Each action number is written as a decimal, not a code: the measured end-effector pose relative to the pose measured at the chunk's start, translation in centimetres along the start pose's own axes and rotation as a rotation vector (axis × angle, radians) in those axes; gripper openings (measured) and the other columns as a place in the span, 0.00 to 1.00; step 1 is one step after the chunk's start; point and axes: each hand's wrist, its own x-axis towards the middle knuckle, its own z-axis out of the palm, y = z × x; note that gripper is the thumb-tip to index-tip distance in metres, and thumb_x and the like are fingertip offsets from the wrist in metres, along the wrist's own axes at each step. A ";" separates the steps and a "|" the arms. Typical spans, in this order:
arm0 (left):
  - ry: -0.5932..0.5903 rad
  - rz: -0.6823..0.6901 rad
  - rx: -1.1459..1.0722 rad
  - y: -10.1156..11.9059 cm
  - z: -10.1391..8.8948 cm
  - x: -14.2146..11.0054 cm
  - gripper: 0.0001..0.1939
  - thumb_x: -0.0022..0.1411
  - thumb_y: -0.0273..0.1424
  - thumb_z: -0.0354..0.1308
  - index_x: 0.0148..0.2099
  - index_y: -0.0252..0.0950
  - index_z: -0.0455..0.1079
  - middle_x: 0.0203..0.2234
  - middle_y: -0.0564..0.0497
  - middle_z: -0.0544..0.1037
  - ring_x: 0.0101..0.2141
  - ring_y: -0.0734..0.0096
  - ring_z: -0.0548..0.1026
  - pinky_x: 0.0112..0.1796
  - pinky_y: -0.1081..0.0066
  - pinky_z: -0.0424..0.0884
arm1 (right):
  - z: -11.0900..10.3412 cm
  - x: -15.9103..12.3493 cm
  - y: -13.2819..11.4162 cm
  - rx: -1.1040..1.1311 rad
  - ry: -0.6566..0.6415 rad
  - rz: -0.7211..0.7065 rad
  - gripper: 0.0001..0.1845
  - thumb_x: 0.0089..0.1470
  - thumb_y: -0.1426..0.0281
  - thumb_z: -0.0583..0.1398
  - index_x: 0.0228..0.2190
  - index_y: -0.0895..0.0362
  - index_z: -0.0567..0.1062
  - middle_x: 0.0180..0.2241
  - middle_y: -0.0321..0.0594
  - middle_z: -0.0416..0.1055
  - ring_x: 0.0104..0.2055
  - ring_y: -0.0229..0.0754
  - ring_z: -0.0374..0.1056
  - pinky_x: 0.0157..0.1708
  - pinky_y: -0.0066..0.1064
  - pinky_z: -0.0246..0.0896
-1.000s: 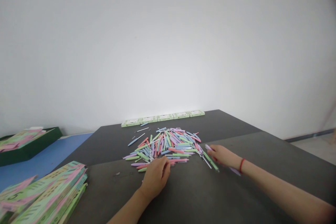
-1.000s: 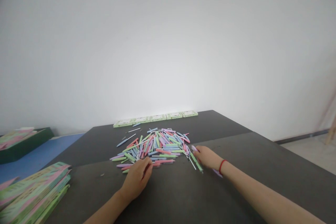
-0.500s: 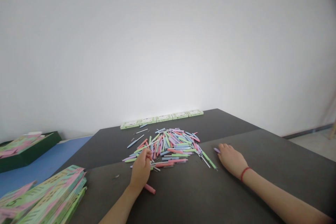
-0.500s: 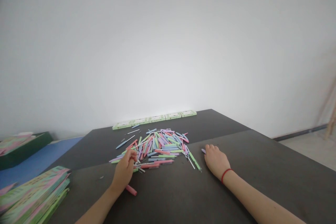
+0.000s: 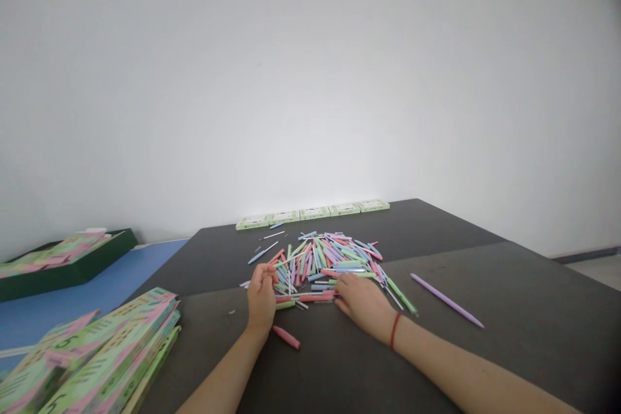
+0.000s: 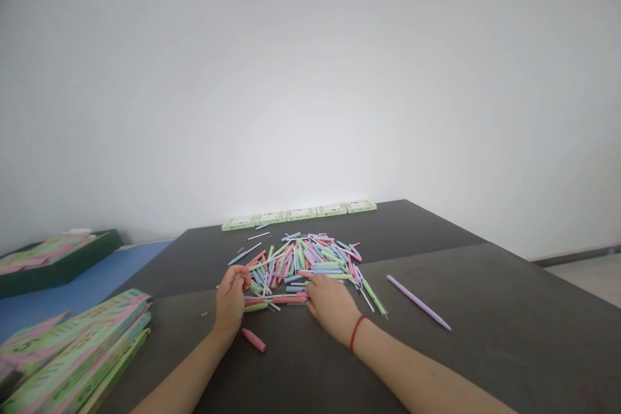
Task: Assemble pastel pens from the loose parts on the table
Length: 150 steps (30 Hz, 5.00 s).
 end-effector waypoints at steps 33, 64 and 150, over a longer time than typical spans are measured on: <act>-0.676 0.300 0.998 1.4 -4.6 0.9 0.07 0.54 0.24 0.50 0.27 0.39 0.67 0.30 0.46 0.75 0.34 0.59 0.72 0.36 0.66 0.63 | 1.1 -1.6 0.1 0.019 0.012 -0.019 0.07 0.51 0.75 0.57 0.35 0.60 0.73 0.35 0.45 0.72 0.40 0.50 0.66 0.40 0.37 0.60; -0.749 0.247 0.159 5.1 -2.1 -8.4 0.07 0.65 0.30 0.48 0.42 0.39 0.66 0.38 0.50 0.75 0.41 0.70 0.72 0.44 0.72 0.66 | 0.4 -4.4 -0.9 0.171 -0.029 -0.285 0.11 0.56 0.79 0.55 0.40 0.56 0.73 0.43 0.43 0.68 0.44 0.45 0.65 0.41 0.36 0.61; -0.570 -0.089 -0.111 1.6 0.3 -3.5 0.18 0.63 0.39 0.47 0.47 0.33 0.68 0.26 0.54 0.70 0.22 0.75 0.69 0.25 0.74 0.65 | 0.8 -3.2 -1.9 0.489 -0.126 -0.076 0.04 0.51 0.71 0.59 0.32 0.54 0.73 0.31 0.35 0.72 0.33 0.39 0.67 0.32 0.26 0.53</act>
